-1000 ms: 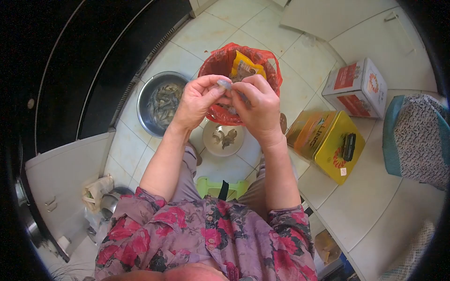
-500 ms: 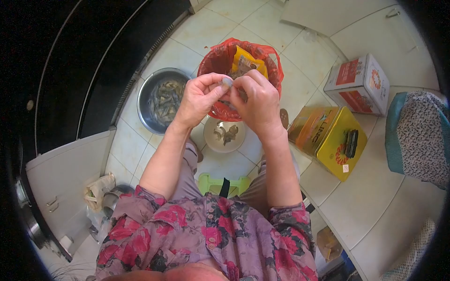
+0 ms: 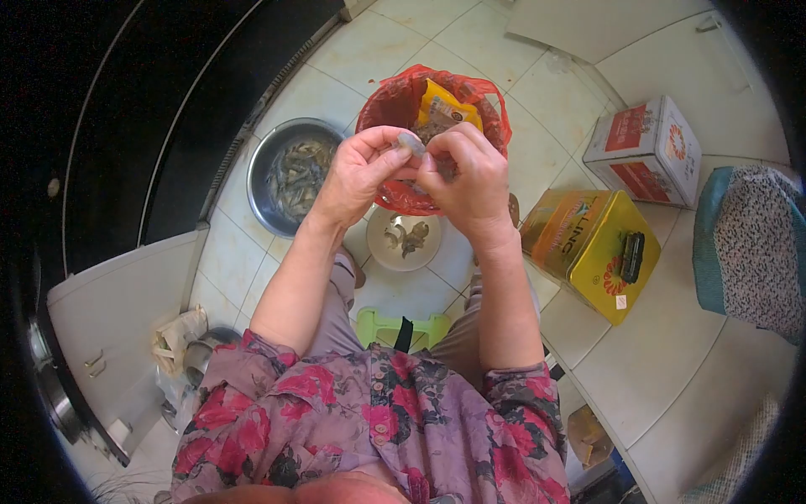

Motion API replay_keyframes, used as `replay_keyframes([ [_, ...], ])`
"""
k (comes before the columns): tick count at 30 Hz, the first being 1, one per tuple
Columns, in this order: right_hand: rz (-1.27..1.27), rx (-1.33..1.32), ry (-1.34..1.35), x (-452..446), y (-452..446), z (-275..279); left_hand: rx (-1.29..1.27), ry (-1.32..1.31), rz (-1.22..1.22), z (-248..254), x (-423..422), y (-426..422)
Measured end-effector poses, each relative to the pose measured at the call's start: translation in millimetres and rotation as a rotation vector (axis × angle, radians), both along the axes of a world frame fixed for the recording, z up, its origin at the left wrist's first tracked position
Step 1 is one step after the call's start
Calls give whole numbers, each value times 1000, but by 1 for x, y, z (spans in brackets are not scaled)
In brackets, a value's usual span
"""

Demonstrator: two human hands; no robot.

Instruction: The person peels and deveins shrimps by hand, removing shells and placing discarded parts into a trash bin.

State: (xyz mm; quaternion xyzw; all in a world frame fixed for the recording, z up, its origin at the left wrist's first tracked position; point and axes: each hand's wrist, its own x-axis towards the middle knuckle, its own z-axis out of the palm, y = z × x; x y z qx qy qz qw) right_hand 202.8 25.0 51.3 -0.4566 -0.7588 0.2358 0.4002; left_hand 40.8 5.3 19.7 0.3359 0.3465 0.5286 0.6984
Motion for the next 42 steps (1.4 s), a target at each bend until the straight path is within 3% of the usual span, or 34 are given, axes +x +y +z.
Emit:
replay_keyframes([
  [20,41,38,-39,-7,2,-5,11,125,37,0,-4,-2],
  [25,24,-12,15,-7,1,-1,-6,7,14,1,-4,-1],
  [42,12,-78,105,-2,1,0,-7,-33,-5,1,-6,-1],
])
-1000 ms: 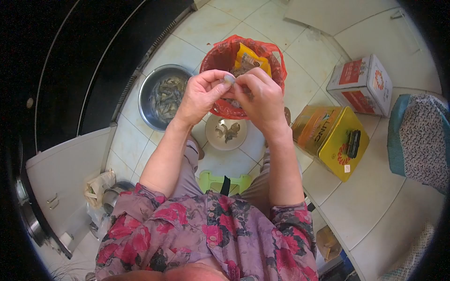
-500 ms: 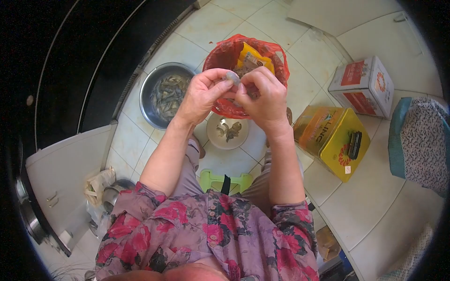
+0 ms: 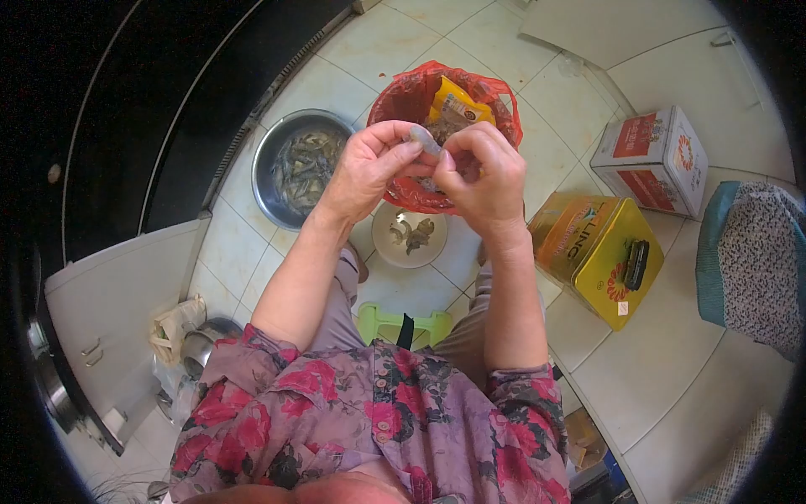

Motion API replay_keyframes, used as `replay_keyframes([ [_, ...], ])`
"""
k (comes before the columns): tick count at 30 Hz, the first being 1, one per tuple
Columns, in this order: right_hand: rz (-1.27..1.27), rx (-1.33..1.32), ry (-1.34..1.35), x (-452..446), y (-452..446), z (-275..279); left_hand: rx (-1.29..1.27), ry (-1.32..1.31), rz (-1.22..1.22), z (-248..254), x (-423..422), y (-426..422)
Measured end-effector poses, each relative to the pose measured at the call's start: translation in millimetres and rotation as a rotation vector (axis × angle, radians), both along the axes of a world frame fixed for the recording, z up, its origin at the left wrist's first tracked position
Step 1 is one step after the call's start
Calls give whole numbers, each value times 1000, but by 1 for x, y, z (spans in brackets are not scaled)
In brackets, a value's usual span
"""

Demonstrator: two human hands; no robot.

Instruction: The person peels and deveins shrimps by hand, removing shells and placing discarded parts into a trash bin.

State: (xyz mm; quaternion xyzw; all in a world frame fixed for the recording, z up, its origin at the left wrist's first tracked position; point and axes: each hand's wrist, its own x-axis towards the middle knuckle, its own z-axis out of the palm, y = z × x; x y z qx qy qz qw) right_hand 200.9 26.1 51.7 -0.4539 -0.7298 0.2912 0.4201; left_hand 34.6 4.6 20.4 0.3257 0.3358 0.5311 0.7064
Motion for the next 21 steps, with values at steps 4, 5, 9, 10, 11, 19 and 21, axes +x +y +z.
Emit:
replay_keyframes([
  [4,-1,25,6,2,1,-1,10,3,-4,-1,0,1],
  [5,2,30,10,1,1,2,10,3,-4,-1,0,1],
  [9,30,104,-114,-2,1,1,4,63,25,3,2,0],
  [10,28,102,-114,-2,2,-2,7,130,45,3,4,-1],
  [11,50,86,-122,-2,2,-4,5,129,42,2,4,-1],
  [19,58,14,-142,-4,1,-3,28,187,39,-3,1,-1],
  [21,67,-15,-119,-3,2,-5,30,194,46,-1,2,-1],
])
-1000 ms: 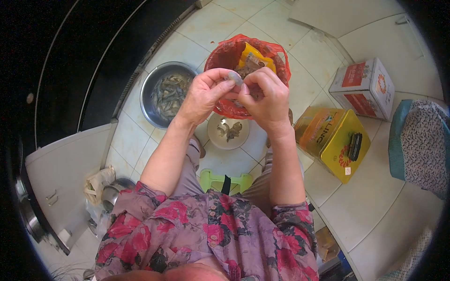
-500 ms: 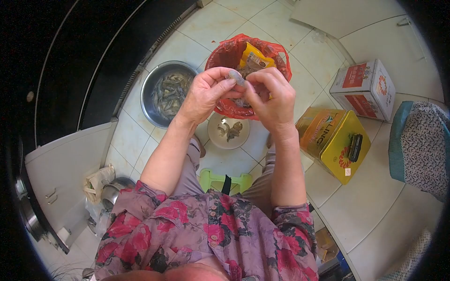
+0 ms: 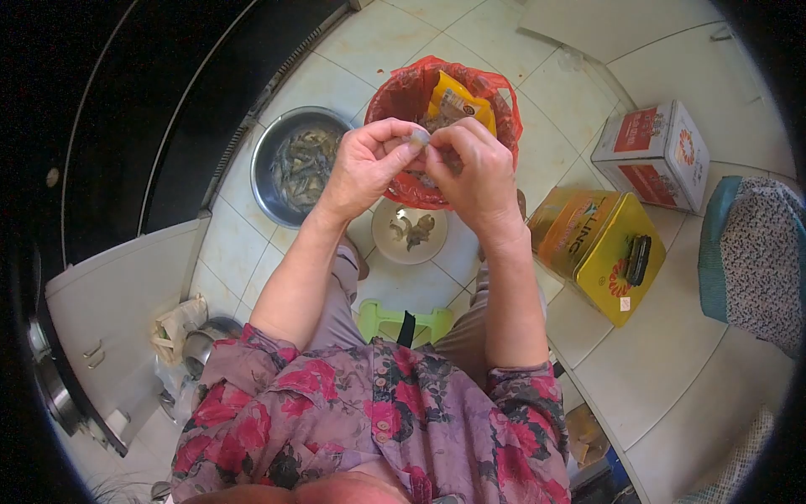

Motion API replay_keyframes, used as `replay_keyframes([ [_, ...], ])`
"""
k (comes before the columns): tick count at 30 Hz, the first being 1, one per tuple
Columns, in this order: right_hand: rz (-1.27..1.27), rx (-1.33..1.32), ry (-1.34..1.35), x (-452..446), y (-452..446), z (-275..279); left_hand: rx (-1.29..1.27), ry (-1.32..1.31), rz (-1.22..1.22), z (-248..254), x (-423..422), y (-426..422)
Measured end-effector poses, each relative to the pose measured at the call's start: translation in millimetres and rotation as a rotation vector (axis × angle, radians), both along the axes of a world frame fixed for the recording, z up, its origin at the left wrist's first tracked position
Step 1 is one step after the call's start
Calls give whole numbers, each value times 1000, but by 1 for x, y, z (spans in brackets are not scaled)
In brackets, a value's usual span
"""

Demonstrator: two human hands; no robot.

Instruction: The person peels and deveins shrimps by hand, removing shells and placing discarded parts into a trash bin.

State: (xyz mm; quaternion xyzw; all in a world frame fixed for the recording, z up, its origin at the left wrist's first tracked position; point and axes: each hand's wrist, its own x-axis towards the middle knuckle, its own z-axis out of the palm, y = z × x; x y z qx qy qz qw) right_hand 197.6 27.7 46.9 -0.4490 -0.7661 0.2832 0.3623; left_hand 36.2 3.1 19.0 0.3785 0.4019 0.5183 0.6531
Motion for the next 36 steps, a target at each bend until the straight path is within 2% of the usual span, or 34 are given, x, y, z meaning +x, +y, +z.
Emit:
replay_keyframes([
  [8,-33,52,-40,-4,1,-5,12,40,-2,-1,-1,-1],
  [22,-85,100,26,3,3,-1,-19,-168,19,1,-4,1],
  [28,-25,-148,174,-2,-4,-4,-45,-300,-23,-3,-7,4],
  [32,-22,-21,193,-4,-3,-8,-4,-296,-5,3,-7,2],
  [36,-52,31,225,-6,-5,-9,31,-165,41,5,-7,2],
])
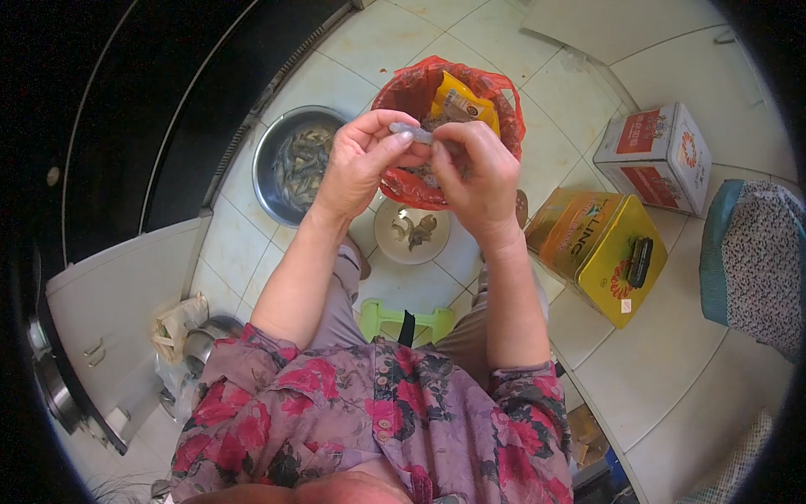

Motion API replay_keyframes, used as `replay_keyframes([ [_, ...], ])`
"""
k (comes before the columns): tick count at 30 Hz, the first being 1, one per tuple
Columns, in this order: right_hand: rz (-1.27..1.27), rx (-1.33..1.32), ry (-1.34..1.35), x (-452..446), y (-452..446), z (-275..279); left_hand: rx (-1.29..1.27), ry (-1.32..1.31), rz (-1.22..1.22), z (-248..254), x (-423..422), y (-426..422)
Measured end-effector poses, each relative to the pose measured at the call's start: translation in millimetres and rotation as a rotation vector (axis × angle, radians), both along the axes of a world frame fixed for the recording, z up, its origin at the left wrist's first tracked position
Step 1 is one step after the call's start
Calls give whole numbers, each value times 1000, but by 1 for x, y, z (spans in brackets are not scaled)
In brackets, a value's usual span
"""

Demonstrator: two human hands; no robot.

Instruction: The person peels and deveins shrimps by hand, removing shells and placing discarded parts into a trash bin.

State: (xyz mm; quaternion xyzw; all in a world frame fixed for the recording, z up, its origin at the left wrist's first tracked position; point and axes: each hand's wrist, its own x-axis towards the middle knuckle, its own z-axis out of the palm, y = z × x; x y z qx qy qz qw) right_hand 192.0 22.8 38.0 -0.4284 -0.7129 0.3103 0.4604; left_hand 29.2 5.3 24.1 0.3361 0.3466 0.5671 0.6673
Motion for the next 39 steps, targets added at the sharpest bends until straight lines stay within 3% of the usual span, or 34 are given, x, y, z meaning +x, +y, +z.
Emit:
replay_keyframes([
  [4,-41,-98,114,1,-2,-6,-13,76,5,3,1,-1],
  [6,-26,-383,405,-1,-5,-5,-22,73,-12,3,0,-1],
  [9,13,-481,494,-1,-6,2,-39,9,-31,0,-2,-1],
  [19,245,-681,944,-5,-5,-10,-96,-404,-172,1,-11,-1],
  [28,364,-847,1175,-4,-2,-19,-106,-387,-136,3,-11,-2],
  [31,359,-758,1004,2,-1,-12,-96,-323,-120,5,-13,-3],
  [33,198,-573,505,5,-1,-7,-84,-269,-108,5,-15,-3],
  [34,198,-574,505,4,0,-4,-71,-215,-98,5,-16,-3],
  [36,52,-17,60,2,3,2,-71,-126,-96,7,-17,-4],
  [39,80,90,-35,6,4,3,-72,24,-92,9,-16,-6],
])
